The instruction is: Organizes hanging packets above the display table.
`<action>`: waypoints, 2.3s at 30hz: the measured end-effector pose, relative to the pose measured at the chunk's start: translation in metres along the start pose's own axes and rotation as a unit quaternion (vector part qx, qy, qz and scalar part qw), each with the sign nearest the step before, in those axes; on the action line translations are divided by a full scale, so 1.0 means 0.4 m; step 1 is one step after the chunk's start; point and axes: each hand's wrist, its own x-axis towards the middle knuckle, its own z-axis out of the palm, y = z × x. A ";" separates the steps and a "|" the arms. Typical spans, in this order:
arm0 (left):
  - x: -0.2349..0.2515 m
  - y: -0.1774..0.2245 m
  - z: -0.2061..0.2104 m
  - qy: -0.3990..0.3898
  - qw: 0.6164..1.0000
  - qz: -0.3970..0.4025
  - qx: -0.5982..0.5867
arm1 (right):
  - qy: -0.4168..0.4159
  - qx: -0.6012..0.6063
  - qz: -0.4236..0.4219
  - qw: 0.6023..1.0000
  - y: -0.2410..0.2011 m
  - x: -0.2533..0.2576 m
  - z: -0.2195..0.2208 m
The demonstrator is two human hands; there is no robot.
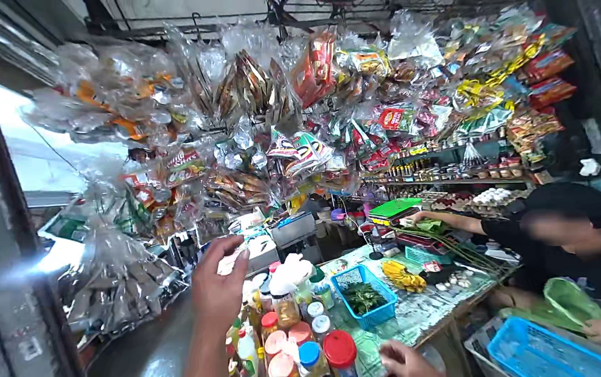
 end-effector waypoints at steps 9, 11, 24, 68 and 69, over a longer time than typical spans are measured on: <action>0.229 0.125 -0.049 -0.058 0.971 0.140 0.184 | 0.137 -0.087 -0.397 0.903 -0.689 0.239 -0.231; 0.284 0.140 -0.042 -0.086 0.956 0.154 0.233 | 0.176 -0.132 -0.437 0.872 -0.807 0.293 -0.276; 0.579 -0.037 0.214 -0.233 0.790 0.194 0.533 | 0.166 -0.398 -0.586 0.685 -1.167 0.685 -0.157; 0.636 -0.043 0.183 -0.224 0.710 -0.124 0.656 | 0.197 -0.504 -0.420 0.728 -1.154 0.773 -0.227; 0.646 -0.023 0.221 -0.226 0.692 -0.145 0.670 | 0.201 -0.493 -0.422 0.734 -1.155 0.778 -0.214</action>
